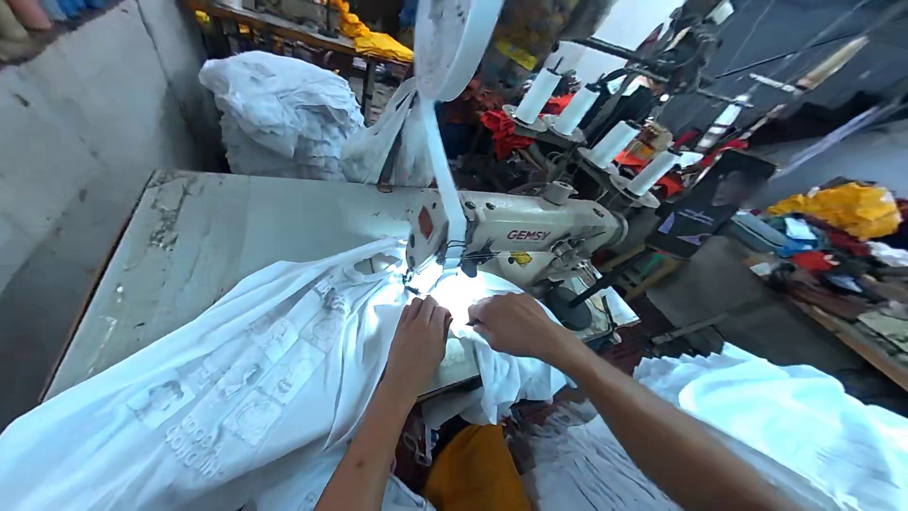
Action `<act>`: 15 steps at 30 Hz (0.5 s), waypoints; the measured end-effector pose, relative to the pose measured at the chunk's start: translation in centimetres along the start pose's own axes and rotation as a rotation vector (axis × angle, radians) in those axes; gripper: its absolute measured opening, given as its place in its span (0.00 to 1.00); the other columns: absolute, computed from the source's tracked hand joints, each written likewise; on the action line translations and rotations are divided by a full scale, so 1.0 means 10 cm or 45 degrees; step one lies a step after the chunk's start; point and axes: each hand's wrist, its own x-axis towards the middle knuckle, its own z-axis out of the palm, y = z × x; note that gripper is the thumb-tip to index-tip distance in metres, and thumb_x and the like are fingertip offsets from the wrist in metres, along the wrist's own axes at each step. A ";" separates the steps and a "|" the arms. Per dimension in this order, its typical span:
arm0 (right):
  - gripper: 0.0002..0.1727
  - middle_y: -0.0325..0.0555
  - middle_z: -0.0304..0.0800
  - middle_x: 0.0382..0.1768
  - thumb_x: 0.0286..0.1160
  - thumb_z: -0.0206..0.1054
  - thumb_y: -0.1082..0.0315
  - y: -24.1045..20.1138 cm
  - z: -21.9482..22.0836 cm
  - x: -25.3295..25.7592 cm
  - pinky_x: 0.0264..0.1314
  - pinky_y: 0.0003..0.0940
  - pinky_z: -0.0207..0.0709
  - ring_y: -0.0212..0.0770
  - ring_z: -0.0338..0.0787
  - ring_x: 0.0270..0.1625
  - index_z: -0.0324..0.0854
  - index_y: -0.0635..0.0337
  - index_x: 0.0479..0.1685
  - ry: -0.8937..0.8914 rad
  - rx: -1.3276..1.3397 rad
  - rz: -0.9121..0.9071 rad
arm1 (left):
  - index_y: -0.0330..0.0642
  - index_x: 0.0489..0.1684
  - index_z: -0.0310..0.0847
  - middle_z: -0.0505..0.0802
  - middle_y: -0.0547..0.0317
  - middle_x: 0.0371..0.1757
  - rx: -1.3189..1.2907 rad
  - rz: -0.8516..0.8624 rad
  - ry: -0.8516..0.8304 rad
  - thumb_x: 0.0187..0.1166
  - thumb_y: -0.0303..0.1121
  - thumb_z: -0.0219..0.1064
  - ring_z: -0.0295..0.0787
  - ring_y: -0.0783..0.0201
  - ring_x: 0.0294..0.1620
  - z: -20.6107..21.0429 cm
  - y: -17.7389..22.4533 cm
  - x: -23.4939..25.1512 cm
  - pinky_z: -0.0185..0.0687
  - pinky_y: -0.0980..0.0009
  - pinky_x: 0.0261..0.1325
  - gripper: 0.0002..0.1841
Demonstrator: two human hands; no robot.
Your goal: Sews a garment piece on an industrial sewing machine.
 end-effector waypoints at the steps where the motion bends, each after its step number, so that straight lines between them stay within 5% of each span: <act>1: 0.14 0.61 0.91 0.49 0.85 0.61 0.61 0.05 -0.08 -0.01 0.52 0.69 0.78 0.65 0.90 0.56 0.87 0.59 0.53 -0.107 -0.055 -0.039 | 0.39 0.42 0.90 0.92 0.48 0.49 -0.010 -0.020 -0.023 0.85 0.36 0.61 0.89 0.48 0.56 0.00 0.00 0.00 0.84 0.56 0.63 0.13; 5: 0.12 0.60 0.91 0.45 0.80 0.67 0.61 0.44 -0.16 -0.31 0.50 0.72 0.77 0.66 0.90 0.53 0.88 0.59 0.50 -0.376 -0.147 -0.055 | 0.37 0.42 0.91 0.92 0.44 0.48 -0.040 -0.002 -0.037 0.83 0.35 0.65 0.89 0.43 0.56 0.01 0.02 0.01 0.84 0.49 0.65 0.11; 9: 0.12 0.60 0.93 0.47 0.82 0.69 0.63 1.33 -0.09 -0.95 0.59 0.73 0.77 0.64 0.91 0.55 0.91 0.61 0.52 -0.359 0.041 -0.033 | 0.36 0.38 0.90 0.92 0.44 0.43 0.000 0.095 -0.002 0.82 0.36 0.63 0.90 0.41 0.52 -0.01 0.06 0.03 0.85 0.48 0.60 0.13; 12: 0.15 0.61 0.93 0.50 0.84 0.67 0.62 2.04 0.11 -1.44 0.67 0.68 0.76 0.62 0.91 0.58 0.90 0.64 0.56 -0.321 0.202 0.146 | 0.36 0.37 0.90 0.92 0.44 0.43 0.016 0.111 0.005 0.83 0.37 0.62 0.90 0.41 0.51 -0.01 0.07 0.03 0.86 0.49 0.58 0.14; 15: 0.18 0.61 0.91 0.56 0.84 0.68 0.60 2.25 0.32 -1.70 0.70 0.66 0.75 0.61 0.89 0.63 0.86 0.63 0.63 -0.331 0.261 0.393 | 0.38 0.37 0.90 0.93 0.46 0.44 0.069 0.125 -0.017 0.83 0.37 0.61 0.91 0.42 0.51 0.02 0.08 0.02 0.87 0.51 0.57 0.14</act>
